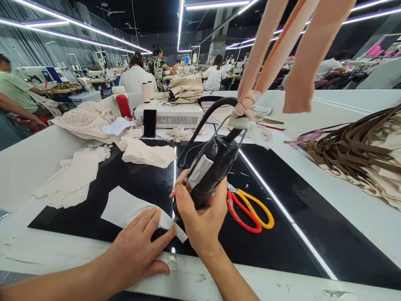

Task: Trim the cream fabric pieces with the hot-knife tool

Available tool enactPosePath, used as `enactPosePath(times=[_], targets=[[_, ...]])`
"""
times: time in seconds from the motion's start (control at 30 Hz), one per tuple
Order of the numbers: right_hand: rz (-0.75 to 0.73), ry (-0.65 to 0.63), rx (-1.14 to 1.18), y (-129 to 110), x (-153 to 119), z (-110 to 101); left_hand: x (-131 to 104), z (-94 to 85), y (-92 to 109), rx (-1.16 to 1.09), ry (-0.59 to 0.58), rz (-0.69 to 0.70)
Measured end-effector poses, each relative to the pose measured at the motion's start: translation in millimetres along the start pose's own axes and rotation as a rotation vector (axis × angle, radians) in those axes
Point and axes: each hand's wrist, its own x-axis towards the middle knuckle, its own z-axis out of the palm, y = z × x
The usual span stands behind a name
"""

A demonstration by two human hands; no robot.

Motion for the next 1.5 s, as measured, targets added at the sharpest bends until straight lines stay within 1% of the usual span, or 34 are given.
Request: enactPosePath(times=[0.2, 0.37, 0.5, 0.63, 0.77, 0.93, 1.07, 1.17, 1.37, 1.5], targets=[[0.002, 0.015, 0.016, 1.7, 2.7, 3.0, -1.8, 0.3, 1.0, -0.015, -0.021, -0.002], [-0.006, -0.023, 0.020, 12.1, 6.0, 9.6, -0.9, 4.1, -4.1, -0.029, 0.008, 0.002], [-0.007, -0.015, 0.008, 19.2, 6.9, 13.2, -0.1, 6.3, -10.6, -0.037, 0.051, 0.002], [-0.004, -0.006, 0.040, 19.9, 7.2, 14.1, 0.5, 4.9, -13.9, -0.064, 0.065, 0.009], [-0.021, -0.012, 0.075, 21.9, 9.6, 17.2, -0.4, 4.5, -15.5, -0.089, 0.056, 0.015], [-0.002, -0.044, 0.046, 25.7, 11.4, 21.5, -3.0, 8.5, -15.5, -0.114, 0.038, 0.018], [0.013, -0.043, 0.033, 25.7, 10.6, 21.5, -4.5, 10.1, -15.8, -0.135, 0.025, 0.020], [0.020, -0.035, 0.036, 24.1, 8.7, 20.4, -5.2, 3.9, -19.7, -0.174, 0.027, 0.018], [0.014, -0.033, 0.064, 16.7, 1.2, 20.4, -9.6, -17.3, -31.7, -0.284, -0.042, 0.000], [0.018, -0.045, 0.083, 15.5, -0.1, 20.2, -13.3, -19.3, -32.3, -0.300, -0.035, -0.009]])
